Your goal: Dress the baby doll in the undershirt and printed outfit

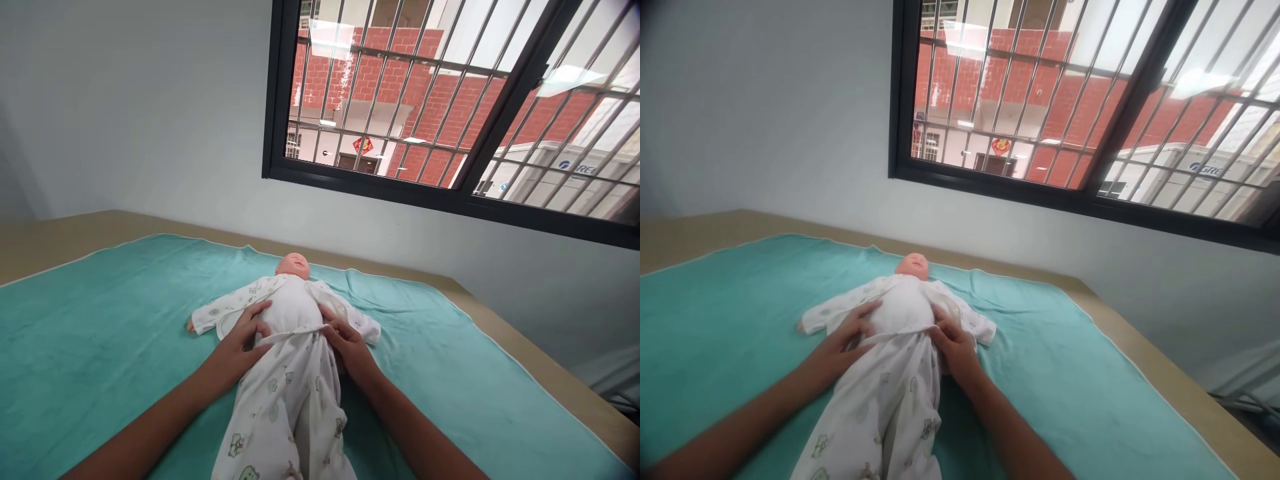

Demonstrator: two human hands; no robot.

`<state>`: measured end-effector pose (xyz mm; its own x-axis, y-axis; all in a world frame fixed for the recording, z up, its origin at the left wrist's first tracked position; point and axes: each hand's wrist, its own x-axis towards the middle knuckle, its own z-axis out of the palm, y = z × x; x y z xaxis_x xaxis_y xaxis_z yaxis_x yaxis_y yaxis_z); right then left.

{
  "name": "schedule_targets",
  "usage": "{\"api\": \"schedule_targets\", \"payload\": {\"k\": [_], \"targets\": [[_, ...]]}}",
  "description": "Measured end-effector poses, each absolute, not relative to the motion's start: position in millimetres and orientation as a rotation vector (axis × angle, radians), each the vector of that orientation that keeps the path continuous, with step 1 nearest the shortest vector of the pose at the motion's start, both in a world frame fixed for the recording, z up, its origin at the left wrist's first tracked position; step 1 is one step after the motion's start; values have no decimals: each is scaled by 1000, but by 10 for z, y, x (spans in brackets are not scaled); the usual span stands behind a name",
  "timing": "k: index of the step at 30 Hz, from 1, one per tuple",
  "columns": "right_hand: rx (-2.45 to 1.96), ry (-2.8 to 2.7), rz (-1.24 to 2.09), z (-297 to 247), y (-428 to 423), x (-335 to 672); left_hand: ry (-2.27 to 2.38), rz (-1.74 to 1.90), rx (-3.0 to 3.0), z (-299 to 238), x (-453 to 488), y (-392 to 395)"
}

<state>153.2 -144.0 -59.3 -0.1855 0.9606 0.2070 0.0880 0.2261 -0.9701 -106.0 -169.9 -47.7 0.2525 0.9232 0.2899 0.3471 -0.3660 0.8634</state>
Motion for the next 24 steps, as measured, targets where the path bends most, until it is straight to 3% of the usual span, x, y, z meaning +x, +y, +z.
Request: {"api": "schedule_targets", "payload": {"k": [8, 15, 20, 24], "targets": [[-1143, -1616, 882, -584, -1411, 1518, 1334, 1205, 1871, -392, -962, -1677], [-1236, -1665, 690, -465, -1294, 1485, 1748, 1029, 1956, -208, -930, -1328], [-1343, -1678, 418, -438, -1050, 1470, 1595, 1183, 1855, -271, -914, -1100], [-1343, -1585, 496, -550, -976, 1383, 1501, 1298, 1728, -395, -881, -1147]]}}
